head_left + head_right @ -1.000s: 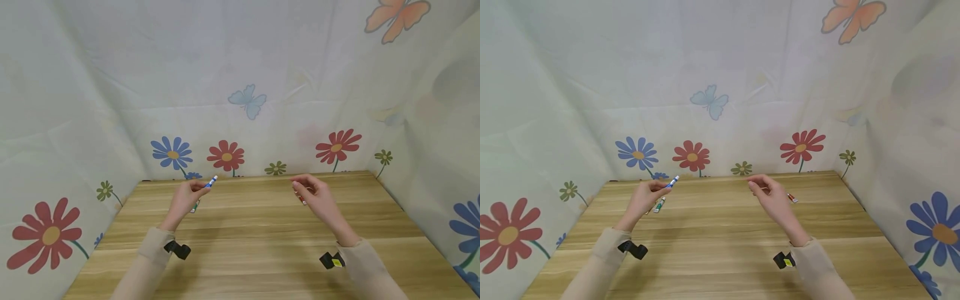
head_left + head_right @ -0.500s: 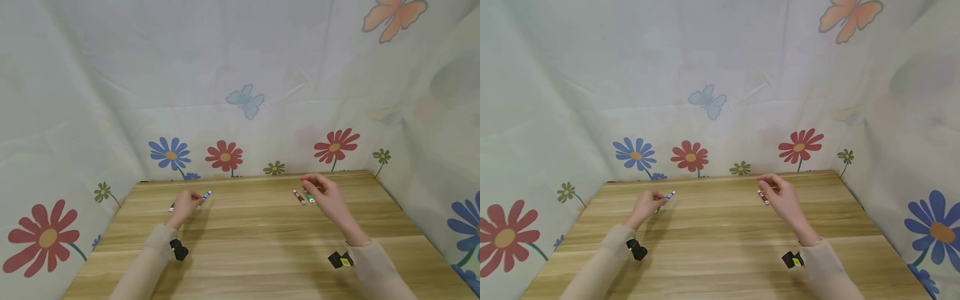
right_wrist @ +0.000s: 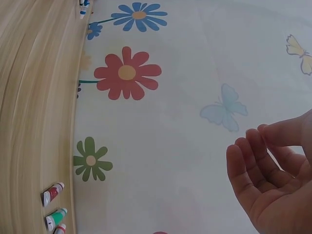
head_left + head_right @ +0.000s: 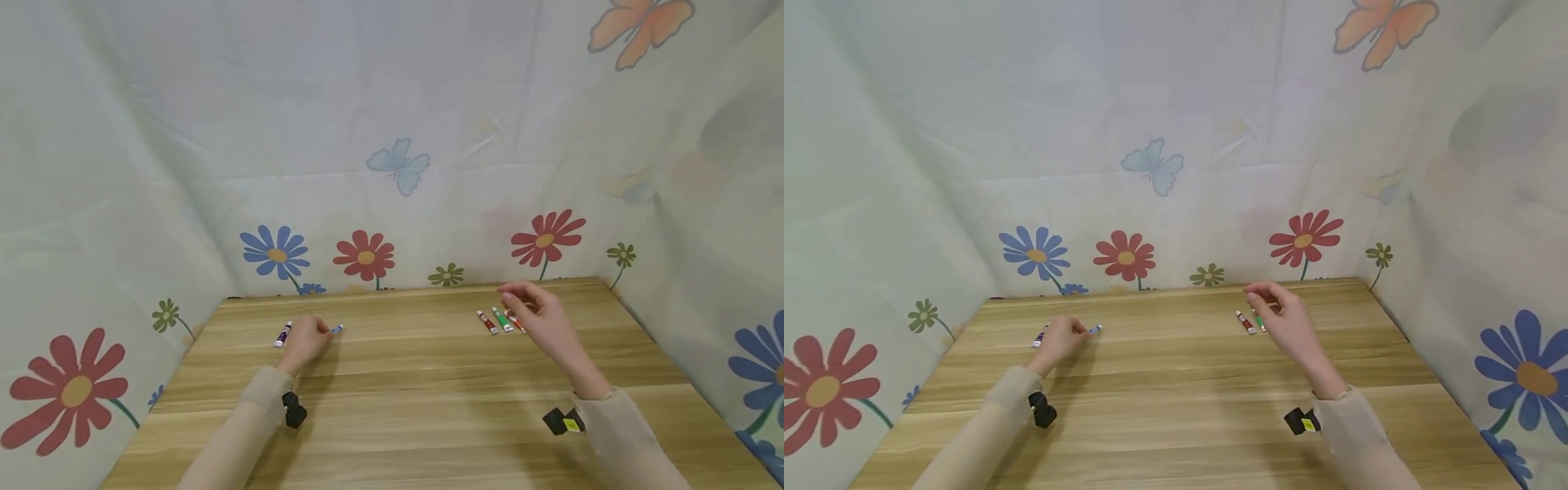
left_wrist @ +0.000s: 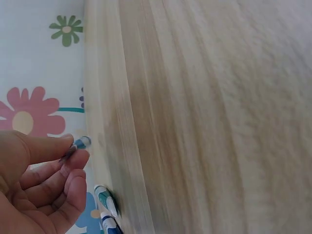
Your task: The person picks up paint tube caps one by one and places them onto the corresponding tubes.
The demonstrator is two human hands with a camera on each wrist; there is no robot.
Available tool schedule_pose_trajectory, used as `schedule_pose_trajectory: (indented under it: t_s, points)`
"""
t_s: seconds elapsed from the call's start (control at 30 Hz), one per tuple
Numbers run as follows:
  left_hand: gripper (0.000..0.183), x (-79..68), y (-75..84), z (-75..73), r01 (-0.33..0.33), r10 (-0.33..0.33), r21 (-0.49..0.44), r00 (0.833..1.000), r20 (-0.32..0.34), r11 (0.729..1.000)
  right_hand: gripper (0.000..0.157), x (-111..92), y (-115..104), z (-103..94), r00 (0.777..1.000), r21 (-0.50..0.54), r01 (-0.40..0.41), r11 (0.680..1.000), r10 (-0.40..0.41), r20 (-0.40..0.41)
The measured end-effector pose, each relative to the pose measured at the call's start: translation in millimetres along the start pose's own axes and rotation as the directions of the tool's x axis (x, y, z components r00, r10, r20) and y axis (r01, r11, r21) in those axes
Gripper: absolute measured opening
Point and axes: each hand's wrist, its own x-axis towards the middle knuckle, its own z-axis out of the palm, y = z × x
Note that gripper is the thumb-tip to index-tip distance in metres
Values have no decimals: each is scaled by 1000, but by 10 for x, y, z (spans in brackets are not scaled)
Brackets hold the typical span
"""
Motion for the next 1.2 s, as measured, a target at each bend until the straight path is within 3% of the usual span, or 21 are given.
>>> schedule_pose_trajectory:
  t_s: [0.2,0.4,0.8,0.9,1.07,1.2]
  points:
    - [18,-34,-97,35,-22,21,56,1000,19,998,28,-18,-6,-6,1000,10,10,1000,-10,3]
    - [23,-63,-109,2,15,-26,130,997,78,991,26,-3,-38,-2,999,51,31,998,-30,-20]
    - [24,-63,-71,-13,48,-68,142,987,145,989,26,11,-48,-7,999,33,28,999,-28,-26]
    - [26,-58,-67,-35,38,-59,137,986,155,990,25,18,-60,-10,999,34,32,999,-32,-25]
    - [38,-56,-49,-101,-28,9,129,989,149,991,25,46,-59,-20,999,40,30,999,-29,-15]
    - [41,-54,-46,-173,-33,15,121,990,142,992,26,58,-54,-47,1000,22,29,999,-29,-9]
